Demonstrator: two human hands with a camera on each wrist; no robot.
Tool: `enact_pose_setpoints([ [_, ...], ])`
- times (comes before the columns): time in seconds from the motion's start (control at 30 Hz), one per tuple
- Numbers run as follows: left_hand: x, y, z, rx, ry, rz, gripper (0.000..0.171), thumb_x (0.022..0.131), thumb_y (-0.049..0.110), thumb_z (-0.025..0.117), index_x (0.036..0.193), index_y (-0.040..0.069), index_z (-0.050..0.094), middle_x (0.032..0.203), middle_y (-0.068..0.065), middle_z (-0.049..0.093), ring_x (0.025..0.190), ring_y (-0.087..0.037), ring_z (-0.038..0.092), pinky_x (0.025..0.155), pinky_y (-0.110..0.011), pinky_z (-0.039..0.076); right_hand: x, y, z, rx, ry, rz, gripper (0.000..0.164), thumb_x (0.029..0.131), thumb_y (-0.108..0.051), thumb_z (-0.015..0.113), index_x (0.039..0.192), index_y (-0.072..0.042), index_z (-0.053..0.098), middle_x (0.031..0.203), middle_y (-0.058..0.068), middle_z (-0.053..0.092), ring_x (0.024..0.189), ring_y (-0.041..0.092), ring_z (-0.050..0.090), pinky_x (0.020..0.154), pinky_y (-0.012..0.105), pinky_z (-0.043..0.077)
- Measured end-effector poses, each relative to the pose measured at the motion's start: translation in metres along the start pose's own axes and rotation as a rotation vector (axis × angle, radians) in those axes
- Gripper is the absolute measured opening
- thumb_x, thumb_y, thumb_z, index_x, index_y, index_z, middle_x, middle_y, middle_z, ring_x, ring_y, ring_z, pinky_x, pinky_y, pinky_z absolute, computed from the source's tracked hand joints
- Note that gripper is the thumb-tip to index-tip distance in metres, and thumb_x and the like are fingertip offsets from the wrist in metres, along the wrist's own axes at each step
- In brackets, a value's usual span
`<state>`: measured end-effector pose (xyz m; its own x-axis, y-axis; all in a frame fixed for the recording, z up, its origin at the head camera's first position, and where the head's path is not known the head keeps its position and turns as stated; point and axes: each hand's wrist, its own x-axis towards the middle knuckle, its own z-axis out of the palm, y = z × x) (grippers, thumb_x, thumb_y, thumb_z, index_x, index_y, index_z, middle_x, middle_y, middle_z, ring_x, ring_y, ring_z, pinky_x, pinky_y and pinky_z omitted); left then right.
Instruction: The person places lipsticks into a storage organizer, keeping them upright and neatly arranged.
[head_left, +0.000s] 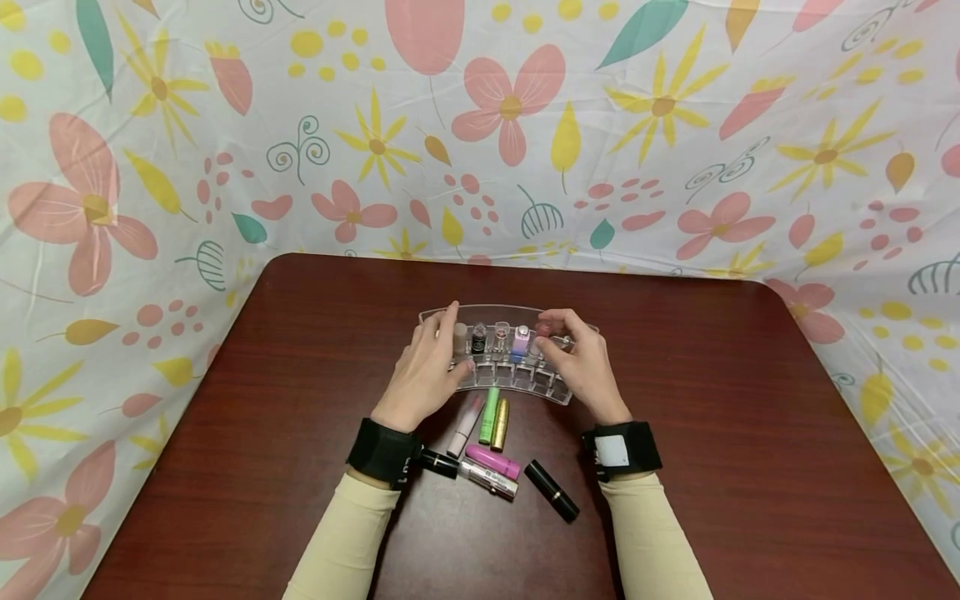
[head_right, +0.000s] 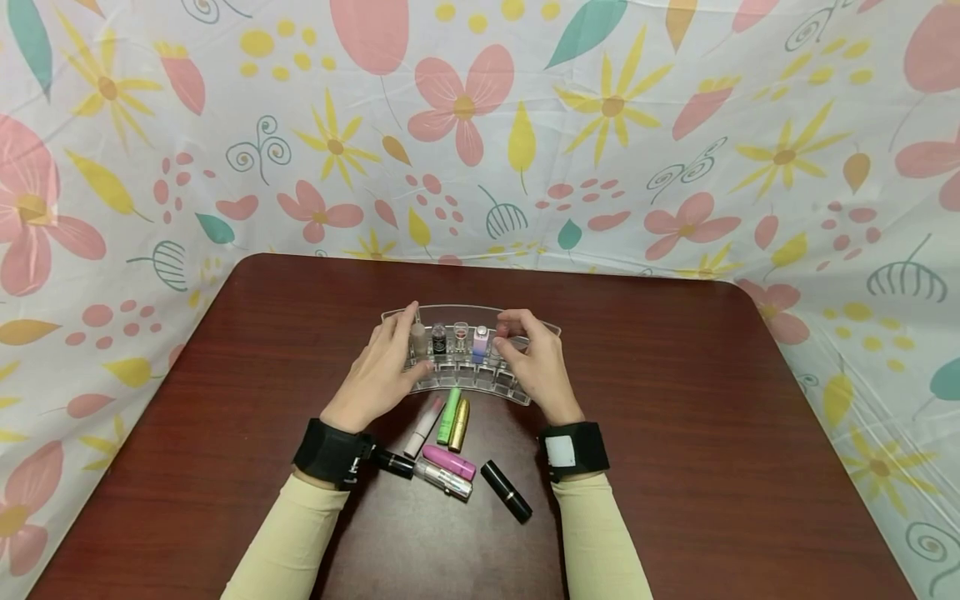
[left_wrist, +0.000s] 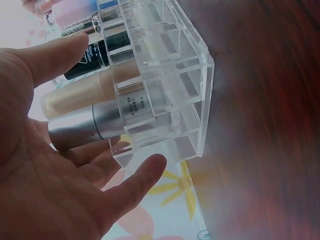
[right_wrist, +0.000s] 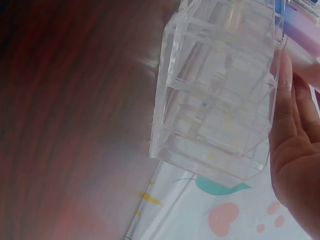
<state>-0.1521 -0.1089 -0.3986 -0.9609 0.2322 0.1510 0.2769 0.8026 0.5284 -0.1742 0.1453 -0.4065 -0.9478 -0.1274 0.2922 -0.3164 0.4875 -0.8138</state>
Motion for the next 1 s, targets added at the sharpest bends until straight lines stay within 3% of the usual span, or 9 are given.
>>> enact_pose_setpoints([
  [0.37, -0.001, 0.000, -0.004, -0.011, 0.021, 0.014, 0.090, 0.095, 0.026, 0.073, 0.163, 0.019, 0.015, 0.155, -0.014, 0.039, 0.142, -0.033, 0.042, 0.097, -0.056, 0.051, 0.000, -0.004, -0.003, -0.012, -0.042, -0.049, 0.038, 0.092, -0.008, 0.074, 0.129, -0.010, 0.063, 0.107, 0.010, 0.071, 0.099, 0.024, 0.067, 0.070, 0.029, 0.055],
  [0.67, -0.008, 0.012, -0.022, 0.064, 0.071, 0.027, 0.085, 0.096, 0.031, 0.071, 0.163, 0.017, 0.020, 0.162, -0.020, 0.031, 0.148, -0.038, 0.035, 0.108, -0.062, 0.043, -0.003, -0.019, -0.018, -0.104, -0.139, -0.048, 0.041, 0.095, -0.014, 0.073, 0.134, -0.015, 0.059, 0.116, 0.006, 0.069, 0.112, 0.028, 0.065, 0.076, 0.029, 0.051],
  [0.9, -0.017, 0.036, -0.041, 0.116, 0.154, 0.138, 0.072, 0.097, 0.032, 0.070, 0.157, 0.015, 0.034, 0.163, -0.017, 0.032, 0.147, -0.035, 0.037, 0.107, -0.059, 0.044, -0.009, -0.042, -0.041, -0.202, -0.084, -0.120, 0.038, 0.096, -0.011, 0.070, 0.133, -0.009, 0.061, 0.124, 0.011, 0.065, 0.107, 0.027, 0.065, 0.082, 0.044, 0.057],
  [1.0, -0.023, 0.049, -0.049, 0.138, 0.203, 0.199, 0.065, 0.097, 0.031, 0.070, 0.154, 0.015, 0.041, 0.160, -0.014, 0.037, 0.141, -0.032, 0.045, 0.102, -0.055, 0.049, -0.013, -0.057, -0.050, -0.240, -0.049, -0.147, 0.036, 0.096, -0.010, 0.070, 0.131, -0.011, 0.063, 0.124, 0.008, 0.065, 0.105, 0.023, 0.067, 0.079, 0.036, 0.058],
])
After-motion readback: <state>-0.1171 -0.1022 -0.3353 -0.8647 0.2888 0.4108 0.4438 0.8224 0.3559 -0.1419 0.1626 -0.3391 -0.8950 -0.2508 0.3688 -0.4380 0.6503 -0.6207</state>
